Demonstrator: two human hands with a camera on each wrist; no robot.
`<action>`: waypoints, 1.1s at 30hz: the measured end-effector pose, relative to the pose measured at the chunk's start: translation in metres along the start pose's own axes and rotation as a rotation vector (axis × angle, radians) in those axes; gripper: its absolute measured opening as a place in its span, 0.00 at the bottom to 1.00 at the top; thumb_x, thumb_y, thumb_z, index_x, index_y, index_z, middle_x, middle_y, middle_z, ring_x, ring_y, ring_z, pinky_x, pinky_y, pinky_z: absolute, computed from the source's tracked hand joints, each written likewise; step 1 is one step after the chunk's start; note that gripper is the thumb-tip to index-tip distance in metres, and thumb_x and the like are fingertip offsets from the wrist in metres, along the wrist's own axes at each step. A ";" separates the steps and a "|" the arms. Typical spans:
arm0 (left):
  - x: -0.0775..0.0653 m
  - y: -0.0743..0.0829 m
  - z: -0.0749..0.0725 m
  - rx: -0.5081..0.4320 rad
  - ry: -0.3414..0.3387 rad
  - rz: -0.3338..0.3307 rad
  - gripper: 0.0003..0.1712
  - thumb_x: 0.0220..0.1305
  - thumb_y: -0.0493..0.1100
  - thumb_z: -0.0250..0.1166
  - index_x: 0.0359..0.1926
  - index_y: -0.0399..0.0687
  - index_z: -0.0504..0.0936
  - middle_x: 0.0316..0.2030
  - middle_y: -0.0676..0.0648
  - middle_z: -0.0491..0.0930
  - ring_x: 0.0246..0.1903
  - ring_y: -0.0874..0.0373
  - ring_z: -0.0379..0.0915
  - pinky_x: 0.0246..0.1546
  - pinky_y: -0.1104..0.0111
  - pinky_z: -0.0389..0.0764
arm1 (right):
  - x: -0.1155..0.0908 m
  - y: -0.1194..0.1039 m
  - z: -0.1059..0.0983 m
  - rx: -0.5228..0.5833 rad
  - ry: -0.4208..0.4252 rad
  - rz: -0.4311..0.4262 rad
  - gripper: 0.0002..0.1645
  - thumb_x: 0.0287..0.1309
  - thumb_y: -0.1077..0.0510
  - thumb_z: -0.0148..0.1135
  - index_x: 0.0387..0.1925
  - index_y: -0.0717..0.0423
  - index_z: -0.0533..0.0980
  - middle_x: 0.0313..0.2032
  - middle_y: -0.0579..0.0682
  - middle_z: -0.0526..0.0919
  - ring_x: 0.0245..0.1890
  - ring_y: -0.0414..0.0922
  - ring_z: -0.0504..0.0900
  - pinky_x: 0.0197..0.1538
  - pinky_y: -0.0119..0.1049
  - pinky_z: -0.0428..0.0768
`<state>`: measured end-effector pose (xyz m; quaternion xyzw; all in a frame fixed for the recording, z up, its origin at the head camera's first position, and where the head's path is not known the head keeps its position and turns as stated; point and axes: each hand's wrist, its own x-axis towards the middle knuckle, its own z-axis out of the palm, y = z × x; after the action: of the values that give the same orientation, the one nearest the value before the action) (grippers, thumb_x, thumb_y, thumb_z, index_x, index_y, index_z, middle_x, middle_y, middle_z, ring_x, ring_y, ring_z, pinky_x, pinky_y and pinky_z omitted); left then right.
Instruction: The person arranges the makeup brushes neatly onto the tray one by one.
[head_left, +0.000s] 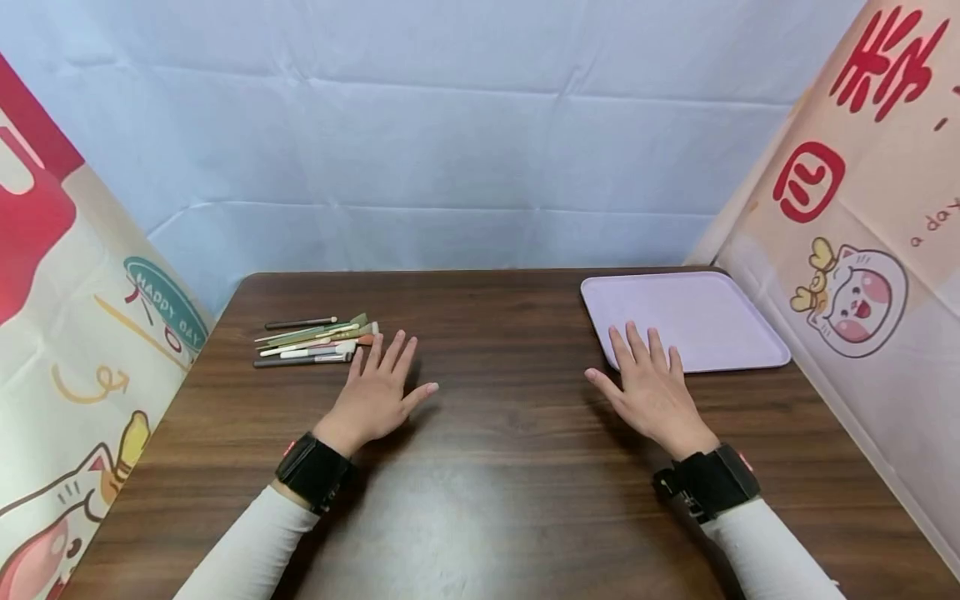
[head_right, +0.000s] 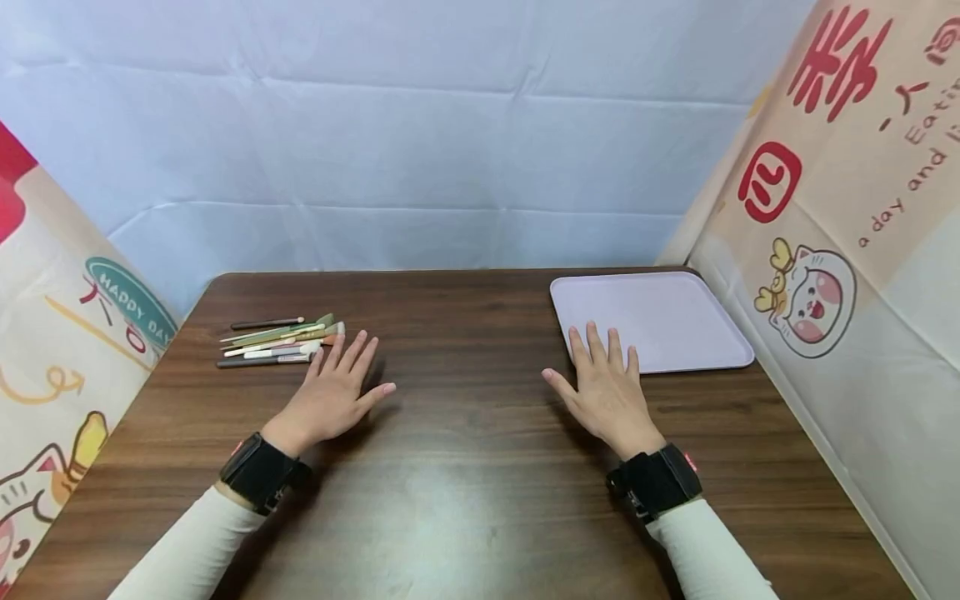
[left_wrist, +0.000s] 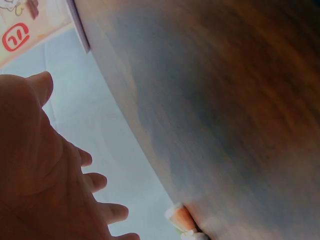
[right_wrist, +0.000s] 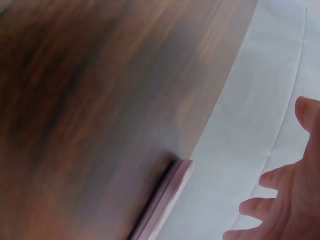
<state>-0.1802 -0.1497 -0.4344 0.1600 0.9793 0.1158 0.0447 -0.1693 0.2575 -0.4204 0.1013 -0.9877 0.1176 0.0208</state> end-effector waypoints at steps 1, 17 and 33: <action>0.000 0.000 0.000 0.001 0.001 0.001 0.49 0.74 0.71 0.45 0.81 0.50 0.43 0.81 0.42 0.38 0.79 0.37 0.31 0.74 0.39 0.38 | 0.000 0.000 0.000 0.002 -0.002 0.001 0.52 0.73 0.28 0.40 0.80 0.58 0.47 0.78 0.67 0.44 0.76 0.72 0.40 0.70 0.73 0.38; 0.012 0.015 -0.002 0.009 0.004 0.072 0.46 0.76 0.68 0.45 0.80 0.43 0.50 0.79 0.38 0.49 0.77 0.36 0.43 0.73 0.41 0.48 | 0.002 0.026 -0.018 0.005 0.019 0.084 0.50 0.75 0.30 0.39 0.77 0.66 0.53 0.75 0.72 0.52 0.74 0.73 0.47 0.68 0.74 0.44; 0.054 0.067 0.003 0.035 -0.045 0.125 0.44 0.77 0.68 0.42 0.79 0.43 0.54 0.78 0.39 0.54 0.76 0.41 0.51 0.72 0.46 0.58 | 0.005 0.088 -0.032 0.045 0.030 0.189 0.50 0.76 0.33 0.38 0.71 0.77 0.55 0.68 0.81 0.55 0.66 0.80 0.55 0.62 0.76 0.55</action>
<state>-0.2102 -0.0704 -0.4242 0.2244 0.9679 0.0974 0.0568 -0.1915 0.3476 -0.4092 0.0063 -0.9895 0.1428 0.0221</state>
